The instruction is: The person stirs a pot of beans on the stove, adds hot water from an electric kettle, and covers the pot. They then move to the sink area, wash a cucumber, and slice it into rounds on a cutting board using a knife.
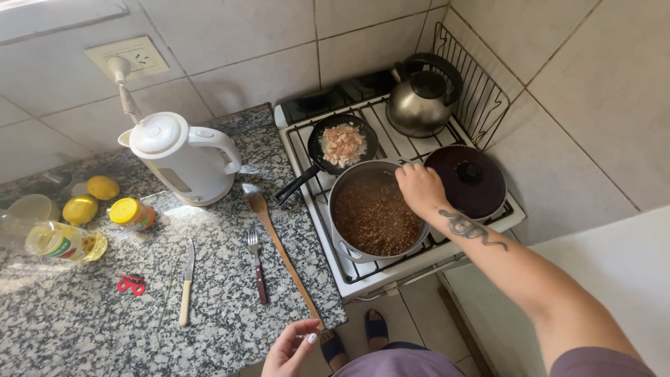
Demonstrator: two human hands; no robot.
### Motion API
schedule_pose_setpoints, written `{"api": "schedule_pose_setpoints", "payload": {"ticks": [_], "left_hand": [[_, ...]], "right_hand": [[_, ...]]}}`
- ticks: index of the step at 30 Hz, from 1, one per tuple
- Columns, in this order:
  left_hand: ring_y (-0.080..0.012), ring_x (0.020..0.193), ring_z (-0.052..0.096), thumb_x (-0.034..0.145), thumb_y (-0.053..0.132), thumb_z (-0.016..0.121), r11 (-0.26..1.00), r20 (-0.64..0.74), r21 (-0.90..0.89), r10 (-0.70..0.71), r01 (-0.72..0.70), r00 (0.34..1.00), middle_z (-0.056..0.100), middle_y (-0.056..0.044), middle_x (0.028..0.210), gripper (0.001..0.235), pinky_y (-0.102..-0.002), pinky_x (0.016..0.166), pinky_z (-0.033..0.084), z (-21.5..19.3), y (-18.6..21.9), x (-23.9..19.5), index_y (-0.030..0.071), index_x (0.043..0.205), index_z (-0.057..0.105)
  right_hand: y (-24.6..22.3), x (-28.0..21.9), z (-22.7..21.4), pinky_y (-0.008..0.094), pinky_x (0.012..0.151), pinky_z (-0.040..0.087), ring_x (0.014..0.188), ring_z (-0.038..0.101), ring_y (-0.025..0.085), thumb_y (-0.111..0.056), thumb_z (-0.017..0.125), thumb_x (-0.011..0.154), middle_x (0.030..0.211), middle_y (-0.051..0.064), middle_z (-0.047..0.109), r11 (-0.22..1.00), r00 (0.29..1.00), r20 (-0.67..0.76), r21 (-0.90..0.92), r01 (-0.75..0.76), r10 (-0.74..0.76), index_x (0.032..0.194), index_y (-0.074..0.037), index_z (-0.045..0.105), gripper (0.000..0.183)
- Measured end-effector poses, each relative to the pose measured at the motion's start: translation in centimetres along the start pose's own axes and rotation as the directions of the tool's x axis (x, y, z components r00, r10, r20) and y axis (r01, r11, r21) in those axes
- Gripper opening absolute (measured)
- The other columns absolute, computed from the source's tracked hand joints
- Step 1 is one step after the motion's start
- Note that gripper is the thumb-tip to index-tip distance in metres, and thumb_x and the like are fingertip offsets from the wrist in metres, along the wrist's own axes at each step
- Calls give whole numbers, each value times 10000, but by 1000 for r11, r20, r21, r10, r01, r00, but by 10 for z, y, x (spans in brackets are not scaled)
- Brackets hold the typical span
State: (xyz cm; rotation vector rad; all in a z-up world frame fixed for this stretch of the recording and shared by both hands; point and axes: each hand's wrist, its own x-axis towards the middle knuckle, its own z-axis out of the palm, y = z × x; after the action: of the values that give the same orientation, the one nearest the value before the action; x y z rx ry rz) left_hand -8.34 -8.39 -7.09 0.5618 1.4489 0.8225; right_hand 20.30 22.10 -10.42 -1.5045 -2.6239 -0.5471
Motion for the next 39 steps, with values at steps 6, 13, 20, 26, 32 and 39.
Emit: {"api": "schedule_pose_setpoints", "payload": {"ticks": [6,13,20,26,32,39], "left_hand": [[-139,852,665,805,183,652,998,19,35,47,-48,999,731,-32,1001,316,-245,804,507,-3,-13,5,76,1096,712],[-169,946,671,811,176,650,999,2,-5,-54,54,999,705,-68,1009,308,-263,866,494,7,12,-2,64,1090,715],[-141,821,645,829,184,637,997,17,53,-60,59,998,713,-27,1006,300,-227,778,483,8,8,-1,83,1103,706],[-149,927,659,826,195,644,992,-7,44,-120,121,993,703,-45,1017,299,-247,837,483,6,14,-5,91,1098,712],[-147,907,655,820,195,642,996,22,48,-80,79,997,720,-34,1042,308,-249,832,494,4,7,1,81,1099,705],[-135,791,584,833,220,637,990,6,79,-116,115,993,697,-13,1004,306,-228,776,438,10,19,0,99,1106,704]], "right_hand": [[-33,6,-5,414,804,457,1009,567,259,-149,510,909,1080,45,638,758,895,427,538,-368,131,1036,-140,652,191],[-4,-1,-68,347,876,458,997,563,157,-157,574,871,1024,-49,673,761,910,368,642,-98,-193,957,-197,688,148],[13,6,-50,392,768,487,863,568,240,-2,572,802,907,45,647,972,984,163,231,37,-76,959,-104,652,203],[-23,12,-10,357,716,510,902,589,223,5,559,810,971,40,643,932,955,293,332,-147,46,980,-117,635,222],[-28,8,-49,386,850,427,1043,555,205,-143,540,884,1062,-8,668,772,871,476,596,-220,-119,989,-173,679,177],[10,-18,-101,359,758,493,944,626,191,-136,468,867,1039,13,684,747,884,462,559,-359,80,992,-146,693,258]]}}
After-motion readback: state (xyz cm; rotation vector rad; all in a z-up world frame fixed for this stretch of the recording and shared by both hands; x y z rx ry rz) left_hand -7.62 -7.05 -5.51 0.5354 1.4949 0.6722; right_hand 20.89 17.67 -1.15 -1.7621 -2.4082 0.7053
